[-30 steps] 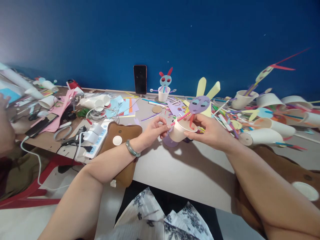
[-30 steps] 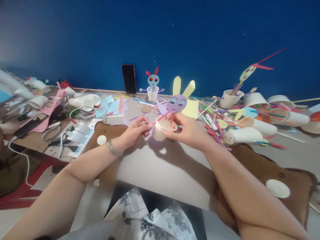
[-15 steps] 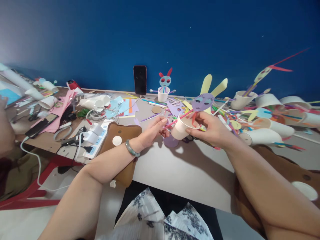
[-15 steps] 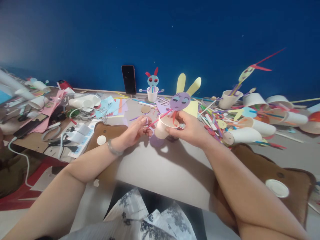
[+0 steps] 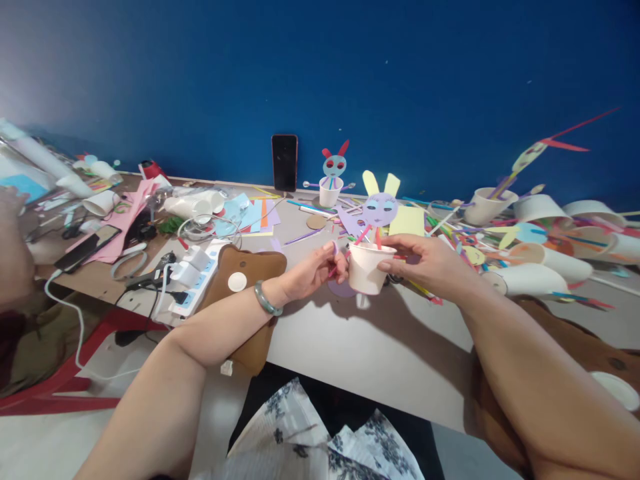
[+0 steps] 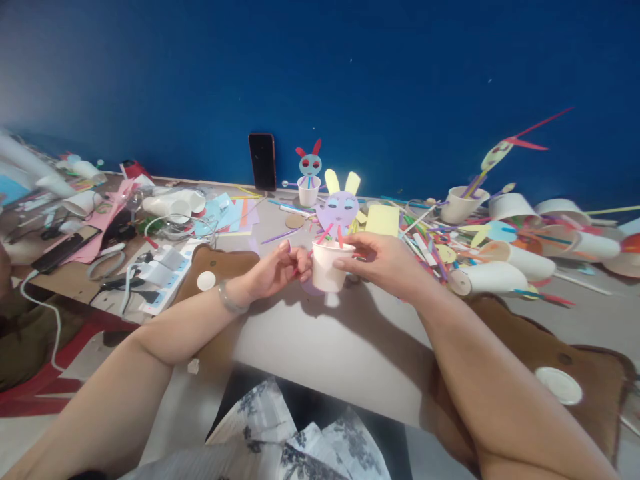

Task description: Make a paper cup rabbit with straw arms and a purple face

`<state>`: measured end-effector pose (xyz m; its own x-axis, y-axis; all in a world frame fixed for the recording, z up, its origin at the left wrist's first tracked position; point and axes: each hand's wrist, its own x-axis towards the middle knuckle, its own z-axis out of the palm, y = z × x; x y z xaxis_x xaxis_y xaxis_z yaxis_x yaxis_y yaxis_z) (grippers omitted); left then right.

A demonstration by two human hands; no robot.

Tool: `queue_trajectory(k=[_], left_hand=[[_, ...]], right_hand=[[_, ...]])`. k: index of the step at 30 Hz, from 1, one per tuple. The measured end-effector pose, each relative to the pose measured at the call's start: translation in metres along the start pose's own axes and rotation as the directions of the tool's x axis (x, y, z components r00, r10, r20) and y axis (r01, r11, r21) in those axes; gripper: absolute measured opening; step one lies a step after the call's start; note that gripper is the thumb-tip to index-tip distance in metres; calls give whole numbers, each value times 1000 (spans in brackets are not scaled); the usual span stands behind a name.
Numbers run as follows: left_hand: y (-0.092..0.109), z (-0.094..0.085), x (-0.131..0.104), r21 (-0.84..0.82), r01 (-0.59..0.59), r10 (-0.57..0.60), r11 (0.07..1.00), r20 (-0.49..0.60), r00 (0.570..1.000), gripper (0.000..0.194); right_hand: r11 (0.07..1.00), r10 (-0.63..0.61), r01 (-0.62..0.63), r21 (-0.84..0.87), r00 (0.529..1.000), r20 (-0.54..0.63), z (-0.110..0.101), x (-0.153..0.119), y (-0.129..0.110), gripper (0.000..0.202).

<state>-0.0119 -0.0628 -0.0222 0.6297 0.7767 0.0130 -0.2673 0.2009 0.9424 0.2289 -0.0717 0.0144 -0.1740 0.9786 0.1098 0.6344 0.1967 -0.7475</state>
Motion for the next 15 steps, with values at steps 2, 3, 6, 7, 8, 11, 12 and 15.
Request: queue_trajectory(k=[2, 3, 6, 7, 8, 11, 12, 15], left_hand=[[-1, 1, 0, 8, -40, 40, 999, -40, 998, 69], [-2, 0, 1, 19, -62, 62, 998, -47, 997, 67], [-6, 0, 0, 82, -102, 103, 991, -18, 994, 65], [-7, 0, 0, 109, -106, 107, 988, -3, 994, 64], [-7, 1, -1, 142, -106, 105, 984, 14, 994, 63], [-8, 2, -4, 254, -96, 84, 962, 58, 995, 62], [-8, 3, -5, 284, -95, 80, 954, 65, 995, 61], [-8, 3, -7, 313, -103, 86, 944, 67, 994, 58]], right_hand=[[975, -136, 83, -204, 956, -260, 1, -6, -5, 51], [942, -256, 148, -301, 898, -357, 2, -10, -9, 44], [804, -571, 397, -442, 724, -387, 11, -23, -22, 21], [757, -638, 475, -448, 685, -351, 15, -27, -26, 14], [711, -692, 544, -447, 653, -306, 19, -29, -29, 9], [640, -751, 618, -456, 630, -198, 29, -32, -32, 10], [647, -742, 611, -456, 644, -189, 31, -32, -32, 10], [682, -721, 602, -415, 651, -239, 34, -31, -30, 7]])
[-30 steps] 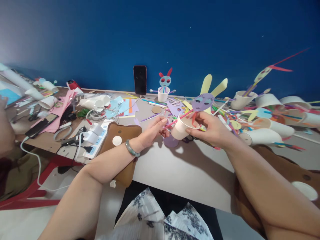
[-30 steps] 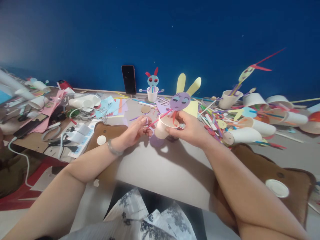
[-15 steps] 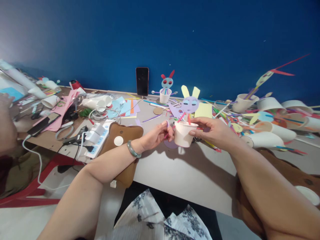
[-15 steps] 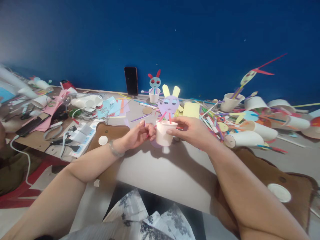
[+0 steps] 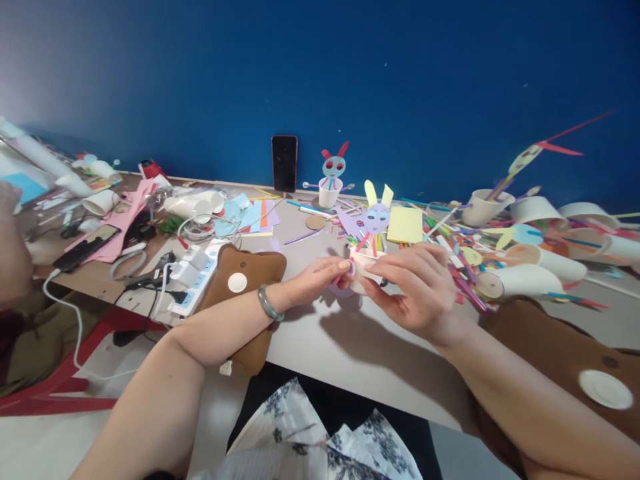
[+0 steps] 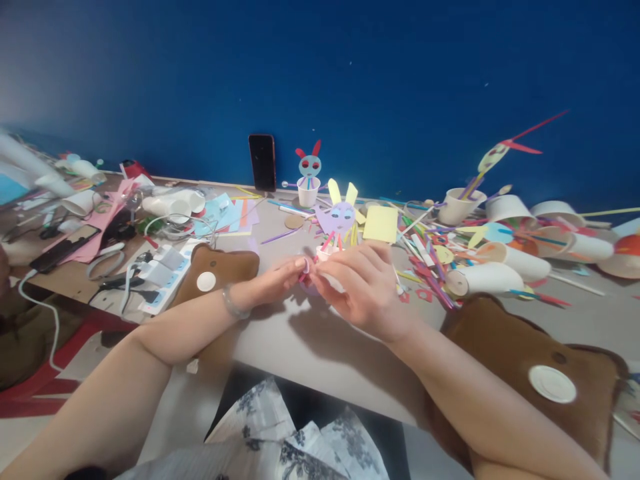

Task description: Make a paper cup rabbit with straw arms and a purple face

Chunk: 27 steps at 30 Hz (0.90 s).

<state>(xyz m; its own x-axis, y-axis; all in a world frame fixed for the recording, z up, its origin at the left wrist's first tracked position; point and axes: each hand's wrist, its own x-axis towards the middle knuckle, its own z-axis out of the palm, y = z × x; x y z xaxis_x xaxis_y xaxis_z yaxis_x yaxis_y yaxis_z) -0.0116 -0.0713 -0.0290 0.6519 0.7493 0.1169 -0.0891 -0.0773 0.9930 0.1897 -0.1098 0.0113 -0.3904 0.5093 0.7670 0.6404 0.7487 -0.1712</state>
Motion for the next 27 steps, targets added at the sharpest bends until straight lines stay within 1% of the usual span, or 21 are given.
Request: queue_trajectory(k=[2, 3, 5, 6, 7, 8, 10, 12, 14, 17, 19, 21, 23, 24, 25, 27], left_hand=[[0, 0, 0, 1, -1, 1, 1000, 11, 1000, 56], [0, 0, -1, 8, 3, -3, 1000, 16, 1000, 55], [0, 0, -1, 33, 11, -12, 999, 26, 1000, 55], [0, 0, -1, 38, 12, -13, 999, 30, 999, 56], [-1, 0, -1, 39, 13, -15, 999, 39, 999, 57], [-2, 0, -1, 37, 14, -16, 999, 48, 999, 58], [-4, 0, -1, 24, 18, -19, 1000, 57, 998, 58], [-6, 0, -1, 8, 25, -25, 1000, 57, 998, 57], [-7, 0, -1, -3, 23, -23, 1000, 59, 998, 55], [-7, 0, -1, -29, 14, -12, 999, 74, 997, 53], [-7, 0, -1, -64, -2, 8, 998, 83, 997, 55], [-7, 1, 0, -118, -28, 37, 993, 72, 997, 58], [-7, 1, 1, -185, -45, 54, 982, 48, 997, 61], [-7, 1, 1, -216, -42, 51, 975, 36, 998, 59], [-7, 2, 1, -245, -35, 44, 969, 32, 999, 56], [-7, 1, 1, -299, -14, 29, 954, 48, 998, 43]], right_hand=[[999, -27, 28, 27, 999, -32, -1, -1, 2, 8], [999, -43, 43, 13, 999, -6, -2, -2, 3, 9], [995, -73, 78, -56, 993, 98, -4, -4, 4, 13], [989, -99, 113, -94, 985, 142, -5, -4, 5, 15], [978, -148, 167, -125, 977, 154, -6, -4, 5, 17], [960, -217, 237, -152, 967, 135, -6, -4, 5, 19], [900, -377, 379, -216, 925, 54, -6, -2, 3, 20], [840, -475, 457, -293, 880, 12, -4, 1, 1, 17], [809, -506, 483, -337, 862, 20, -4, 3, 0, 15], [806, -514, 494, -326, 858, 28, -4, 1, 2, 17], [826, -498, 471, -309, 867, -9, -5, -2, 6, 18], [880, -424, 380, -286, 899, -108, -4, -6, 11, 18], [951, -269, 218, -220, 933, -240, 0, -9, 15, 19], [976, -183, 136, -172, 938, -294, 2, -9, 16, 20], [990, -108, 72, -122, 938, -328, 6, -10, 17, 21], [999, -7, -4, -33, 939, -343, 13, -11, 19, 21]])
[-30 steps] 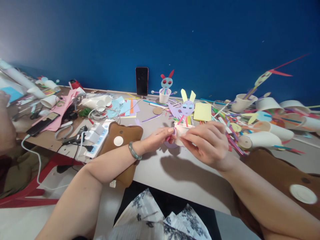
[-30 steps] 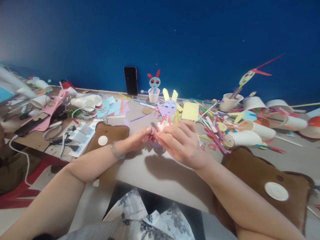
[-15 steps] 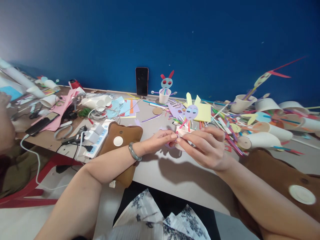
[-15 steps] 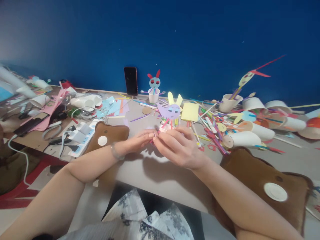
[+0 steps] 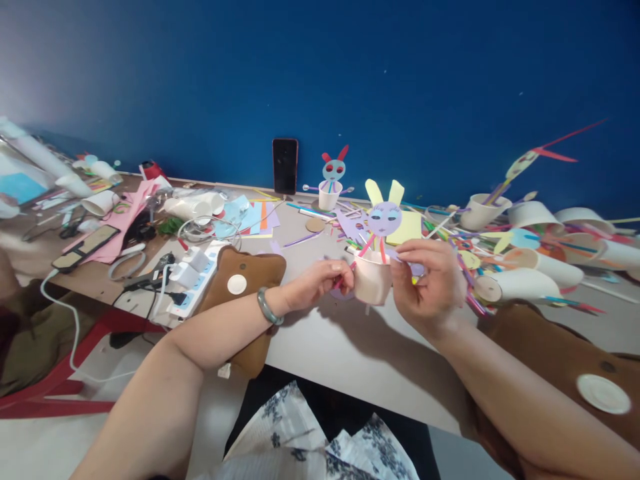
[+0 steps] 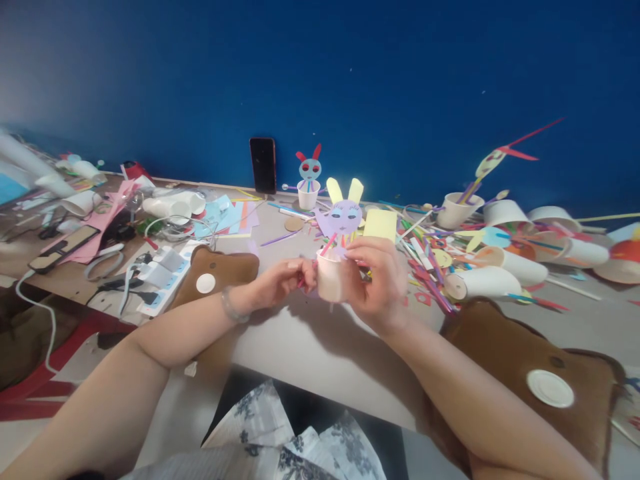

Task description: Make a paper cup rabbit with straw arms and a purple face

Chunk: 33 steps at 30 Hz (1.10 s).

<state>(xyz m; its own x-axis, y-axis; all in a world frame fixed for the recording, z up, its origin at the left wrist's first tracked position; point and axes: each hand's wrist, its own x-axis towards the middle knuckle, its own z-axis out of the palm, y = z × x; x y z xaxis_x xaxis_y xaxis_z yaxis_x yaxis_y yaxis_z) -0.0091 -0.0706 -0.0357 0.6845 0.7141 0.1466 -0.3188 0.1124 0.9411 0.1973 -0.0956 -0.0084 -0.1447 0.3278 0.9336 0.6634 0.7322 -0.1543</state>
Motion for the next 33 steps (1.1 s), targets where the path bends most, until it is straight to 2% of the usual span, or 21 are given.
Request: queue_trajectory(k=[3, 5, 7, 10, 15, 18, 22, 24, 26, 27, 29, 33], left_hand=[[-1, -1, 0, -73, 19, -15, 997, 62, 998, 21], [-3, -2, -1, -111, 8, 0, 994, 78, 997, 25], [-5, -2, -1, -106, -26, 31, 994, 50, 998, 31], [-8, -2, -1, -9, -110, 110, 994, 2, 994, 30], [-7, -3, -4, 235, -269, 287, 934, -45, 957, 28], [-5, -4, -5, 391, -359, 401, 847, -26, 916, 22], [-2, -5, -5, 496, -536, 582, 683, 74, 810, 20], [-1, -5, -5, 533, -583, 640, 613, 97, 762, 20], [-1, -3, -6, 549, -597, 662, 585, 103, 742, 19], [0, -2, -7, 546, -593, 658, 593, 97, 747, 19], [1, 1, -9, 517, -552, 615, 654, 61, 786, 17], [5, 9, -11, 348, -386, 448, 855, -120, 886, 24]], right_hand=[[993, 83, -86, 78, 996, 39, 9, -7, 2, 22], [983, 146, -148, 109, 989, 26, 12, -13, 3, 22], [968, 223, -219, 120, 975, -17, 14, -18, 4, 21], [942, 316, -304, 142, 947, -65, 16, -22, 3, 18], [932, 341, -322, 168, 935, -97, 15, -23, -1, 14], [930, 343, -320, 179, 932, -113, 16, -22, -6, 14], [929, 342, -319, 188, 933, -109, 19, -23, -13, 13], [931, 340, -320, 174, 935, -101, 19, -24, -15, 12], [934, 333, -314, 173, 939, -92, 19, -26, -16, 11], [933, 332, -313, 175, 939, -88, 18, -27, -17, 11], [935, 318, -299, 190, 945, -80, 17, -29, -16, 14], [955, 210, -194, 223, 977, -49, 12, -35, -12, 24]])
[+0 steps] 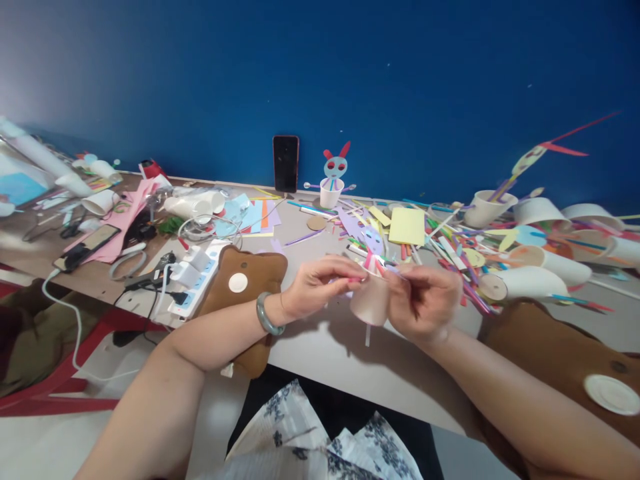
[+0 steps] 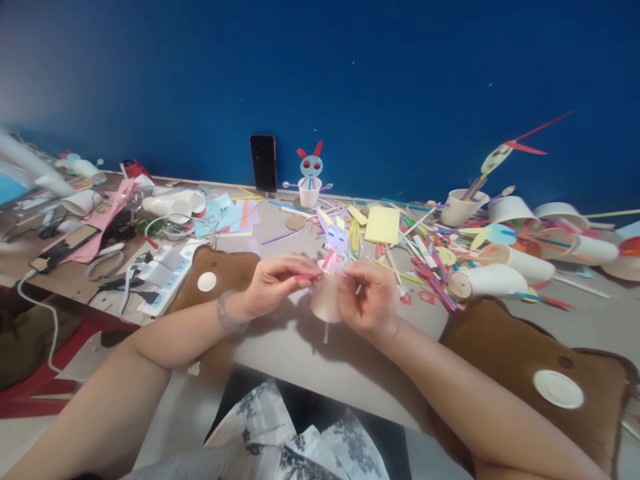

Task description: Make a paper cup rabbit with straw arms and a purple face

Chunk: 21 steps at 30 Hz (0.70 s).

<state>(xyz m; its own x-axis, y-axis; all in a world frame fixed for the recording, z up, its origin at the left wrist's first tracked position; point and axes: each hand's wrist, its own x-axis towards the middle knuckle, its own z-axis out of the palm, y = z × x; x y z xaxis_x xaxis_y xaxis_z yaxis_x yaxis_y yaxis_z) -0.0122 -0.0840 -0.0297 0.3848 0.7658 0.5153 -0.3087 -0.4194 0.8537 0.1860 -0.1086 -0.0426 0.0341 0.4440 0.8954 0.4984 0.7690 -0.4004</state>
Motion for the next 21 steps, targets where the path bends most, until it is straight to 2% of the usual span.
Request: queue_trajectory(k=[2, 5, 9, 11, 14, 21], left_hand=[[3, 2, 1, -126, 141, -143, 982, -12, 990, 33], [4, 3, 5, -285, 331, -331, 900, 47, 942, 42], [3, 1, 9, -434, 482, -478, 761, 126, 869, 46], [3, 0, 10, -474, 519, -514, 712, 152, 844, 47], [2, -2, 13, -495, 535, -543, 684, 144, 827, 48], [-7, -2, 12, -415, 480, -513, 773, 36, 858, 47]], right_hand=[[997, -76, 76, 7, 995, 64, -3, 0, 1, 26], [981, -194, 194, 13, 966, 174, -6, 3, 1, 21], [962, -266, 275, -1, 931, 249, -5, 10, -1, 18], [962, -261, 272, -11, 932, 250, -3, 11, -1, 18], [971, -228, 239, -24, 949, 217, 1, 11, -1, 22], [999, -20, 27, -37, 983, 181, 4, 26, -20, 14]])
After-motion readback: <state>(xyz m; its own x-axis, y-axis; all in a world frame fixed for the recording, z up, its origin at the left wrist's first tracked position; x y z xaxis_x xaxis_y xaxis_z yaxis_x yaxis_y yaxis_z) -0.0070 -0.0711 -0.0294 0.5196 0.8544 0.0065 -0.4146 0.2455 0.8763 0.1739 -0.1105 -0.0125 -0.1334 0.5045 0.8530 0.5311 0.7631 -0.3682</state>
